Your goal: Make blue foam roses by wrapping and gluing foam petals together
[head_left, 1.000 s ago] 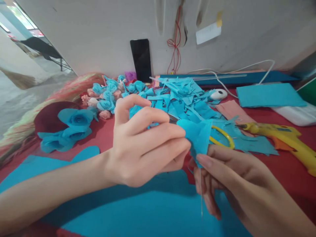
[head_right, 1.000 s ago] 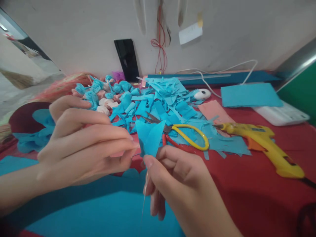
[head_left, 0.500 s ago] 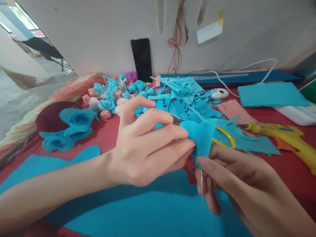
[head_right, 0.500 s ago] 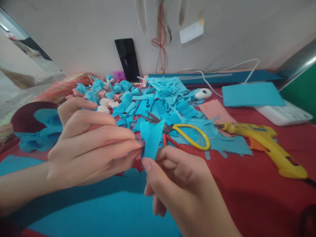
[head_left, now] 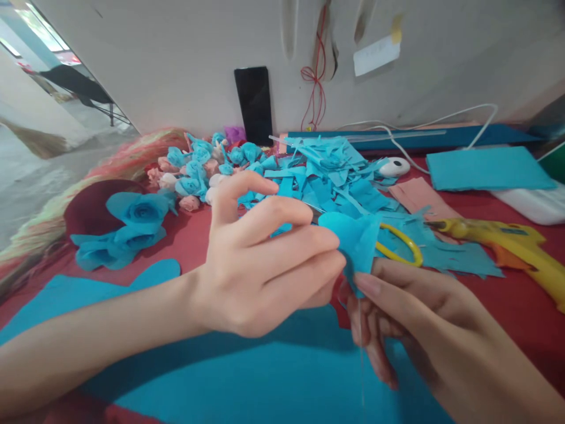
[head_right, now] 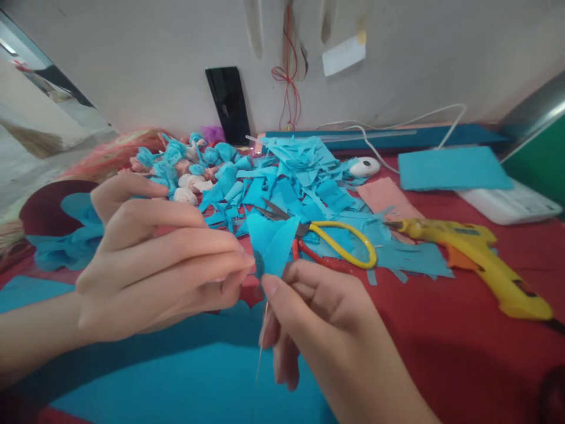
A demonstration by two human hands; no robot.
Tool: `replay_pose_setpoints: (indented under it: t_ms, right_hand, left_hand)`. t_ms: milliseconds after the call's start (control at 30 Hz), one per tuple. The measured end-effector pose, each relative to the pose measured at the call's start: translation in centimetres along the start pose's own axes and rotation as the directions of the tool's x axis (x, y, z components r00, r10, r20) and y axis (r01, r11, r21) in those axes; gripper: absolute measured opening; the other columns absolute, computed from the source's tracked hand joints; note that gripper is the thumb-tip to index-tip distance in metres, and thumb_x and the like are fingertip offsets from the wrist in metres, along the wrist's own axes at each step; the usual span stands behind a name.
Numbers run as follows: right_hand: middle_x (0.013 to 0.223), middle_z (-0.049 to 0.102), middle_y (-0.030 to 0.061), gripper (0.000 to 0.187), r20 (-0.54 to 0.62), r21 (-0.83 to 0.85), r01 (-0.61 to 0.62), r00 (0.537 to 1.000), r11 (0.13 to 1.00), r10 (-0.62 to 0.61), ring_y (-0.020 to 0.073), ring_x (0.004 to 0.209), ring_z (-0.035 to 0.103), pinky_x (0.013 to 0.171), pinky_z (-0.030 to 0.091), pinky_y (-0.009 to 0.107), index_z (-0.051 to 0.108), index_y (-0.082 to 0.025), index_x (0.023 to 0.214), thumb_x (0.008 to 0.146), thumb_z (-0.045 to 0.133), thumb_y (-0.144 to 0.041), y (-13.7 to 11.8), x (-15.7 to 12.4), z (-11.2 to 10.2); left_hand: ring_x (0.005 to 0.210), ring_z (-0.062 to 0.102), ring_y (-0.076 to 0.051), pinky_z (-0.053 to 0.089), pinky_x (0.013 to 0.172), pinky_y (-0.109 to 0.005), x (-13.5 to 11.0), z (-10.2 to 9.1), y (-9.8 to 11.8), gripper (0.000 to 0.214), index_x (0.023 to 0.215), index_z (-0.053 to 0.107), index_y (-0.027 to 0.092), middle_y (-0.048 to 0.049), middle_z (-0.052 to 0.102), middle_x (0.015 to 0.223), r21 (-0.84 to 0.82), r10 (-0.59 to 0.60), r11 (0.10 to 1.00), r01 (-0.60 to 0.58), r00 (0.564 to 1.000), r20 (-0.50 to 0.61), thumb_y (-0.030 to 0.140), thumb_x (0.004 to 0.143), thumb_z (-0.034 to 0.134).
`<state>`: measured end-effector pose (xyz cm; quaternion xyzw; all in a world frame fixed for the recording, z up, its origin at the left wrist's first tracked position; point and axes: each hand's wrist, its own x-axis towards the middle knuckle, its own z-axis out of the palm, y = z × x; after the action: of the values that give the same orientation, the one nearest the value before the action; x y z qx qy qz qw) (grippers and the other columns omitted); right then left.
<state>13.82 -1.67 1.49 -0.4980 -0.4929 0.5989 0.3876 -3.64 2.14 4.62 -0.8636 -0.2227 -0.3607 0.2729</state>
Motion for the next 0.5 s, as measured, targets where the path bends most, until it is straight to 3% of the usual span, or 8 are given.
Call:
replay_pose_setpoints:
  t_ms: [67,167,333,433,500]
  right_hand:
    - [0.045,0.053,0.0016,0.039,0.039,0.024,-0.031,0.999,0.999,0.03,0.013,0.033,0.046,0.029,0.036,0.022,0.054,-0.021,0.052,0.072,0.059,-0.054,-0.05,-0.19,-0.14]
    - [0.049,0.056,0.0024,0.04,0.125,0.102,-0.058,0.991,0.993,0.045,0.0129,0.036,0.049,0.032,0.037,0.021,0.055,-0.022,0.051,0.075,0.057,-0.053,-0.12,-0.34,-0.31]
    - [0.052,0.057,-0.0001,0.033,0.204,0.208,-0.08,0.978,0.975,0.037,0.0105,0.038,0.049,0.036,0.038,0.017,0.06,-0.025,0.056,0.079,0.056,-0.048,-0.1,-0.44,-0.56]
    - [0.057,0.059,-0.0006,0.026,0.238,0.231,-0.07,0.971,0.97,0.014,0.0088,0.041,0.049,0.037,0.039,0.015,0.063,-0.025,0.064,0.08,0.056,-0.045,-0.14,-0.42,-0.6]
    - [0.056,0.06,-0.0003,0.026,0.225,0.235,-0.052,0.974,0.971,-0.003,0.0092,0.041,0.049,0.038,0.039,0.015,0.063,-0.025,0.065,0.079,0.056,-0.045,-0.04,-0.24,-0.63]
  left_hand:
    - [0.063,0.055,-0.014,0.037,0.073,-0.036,0.25,0.1,0.02,0.011,0.062,0.057,0.022,0.0089,0.066,0.058,-0.017,-0.008,1.0,0.008,0.999,-0.048,0.02,0.067,0.067]
    - [0.063,0.055,-0.015,0.038,0.07,-0.036,0.66,0.08,0.14,0.011,0.063,0.054,0.021,0.0049,0.066,0.06,-0.094,-0.126,0.988,0.12,0.99,-0.061,0.014,0.068,0.061]
    - [0.063,0.051,-0.015,0.039,0.067,-0.037,0.57,0.13,-0.07,0.02,0.061,0.047,0.02,0.0015,0.059,0.059,-0.342,-0.281,0.892,0.297,0.955,0.095,0.015,0.08,0.046]
    - [0.067,0.055,-0.014,0.042,0.069,-0.034,0.27,0.51,-0.46,0.01,0.08,0.053,0.018,0.0001,0.061,0.068,-0.44,-0.364,0.792,0.424,0.906,0.216,0.01,0.081,0.046]
    - [0.072,0.059,-0.013,0.043,0.074,-0.03,0.13,0.77,-0.7,0.016,0.093,0.055,0.016,-0.0001,0.065,0.075,-0.479,-0.396,0.734,0.482,0.876,0.275,0.008,0.081,0.047]
